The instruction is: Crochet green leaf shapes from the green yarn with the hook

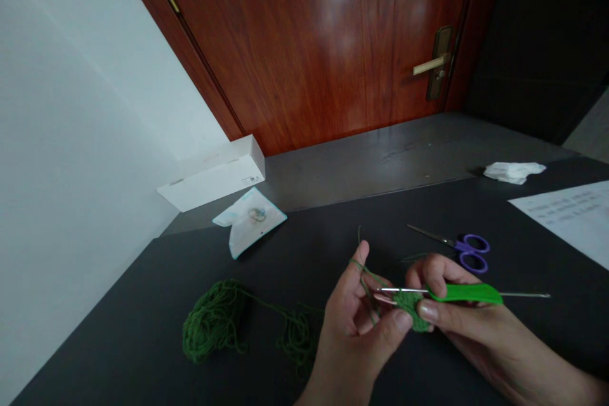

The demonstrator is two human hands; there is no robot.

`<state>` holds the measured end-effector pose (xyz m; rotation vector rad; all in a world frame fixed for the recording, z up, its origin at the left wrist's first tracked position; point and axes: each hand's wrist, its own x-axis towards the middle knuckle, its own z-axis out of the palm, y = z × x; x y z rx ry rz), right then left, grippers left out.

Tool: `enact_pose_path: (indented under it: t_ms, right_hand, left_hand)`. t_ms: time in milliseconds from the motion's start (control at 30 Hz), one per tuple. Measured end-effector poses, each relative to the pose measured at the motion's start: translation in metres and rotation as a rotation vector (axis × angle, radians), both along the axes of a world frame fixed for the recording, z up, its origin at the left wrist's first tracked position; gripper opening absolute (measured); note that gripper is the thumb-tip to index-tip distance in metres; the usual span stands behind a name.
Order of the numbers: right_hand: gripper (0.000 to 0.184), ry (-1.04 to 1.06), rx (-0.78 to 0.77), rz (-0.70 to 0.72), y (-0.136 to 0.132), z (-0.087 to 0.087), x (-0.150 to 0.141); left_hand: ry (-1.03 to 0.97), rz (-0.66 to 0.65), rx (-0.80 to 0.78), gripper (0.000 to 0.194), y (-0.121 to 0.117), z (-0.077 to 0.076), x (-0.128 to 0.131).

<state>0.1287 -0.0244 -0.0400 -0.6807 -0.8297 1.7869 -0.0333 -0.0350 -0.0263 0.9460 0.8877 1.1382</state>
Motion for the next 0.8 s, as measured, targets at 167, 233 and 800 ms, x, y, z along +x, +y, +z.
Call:
enact_pose_path:
  t_ms: [167, 233, 800]
  right_hand:
    - [0.016, -0.130, 0.225, -0.075, 0.000, -0.005, 0.008]
    - [0.027, -0.165, 0.300, -0.126, 0.000, -0.005, 0.010]
    - [0.040, -0.302, 0.325, -0.169, 0.003, 0.008, 0.018]
  left_hand:
    - [-0.002, 0.072, -0.032, 0.075, -0.003, 0.005, 0.003]
    - [-0.008, 0.089, -0.045, 0.074, -0.003, 0.005, 0.004]
    - [0.119, 0.215, -0.036, 0.083, 0.000, 0.003, 0.015]
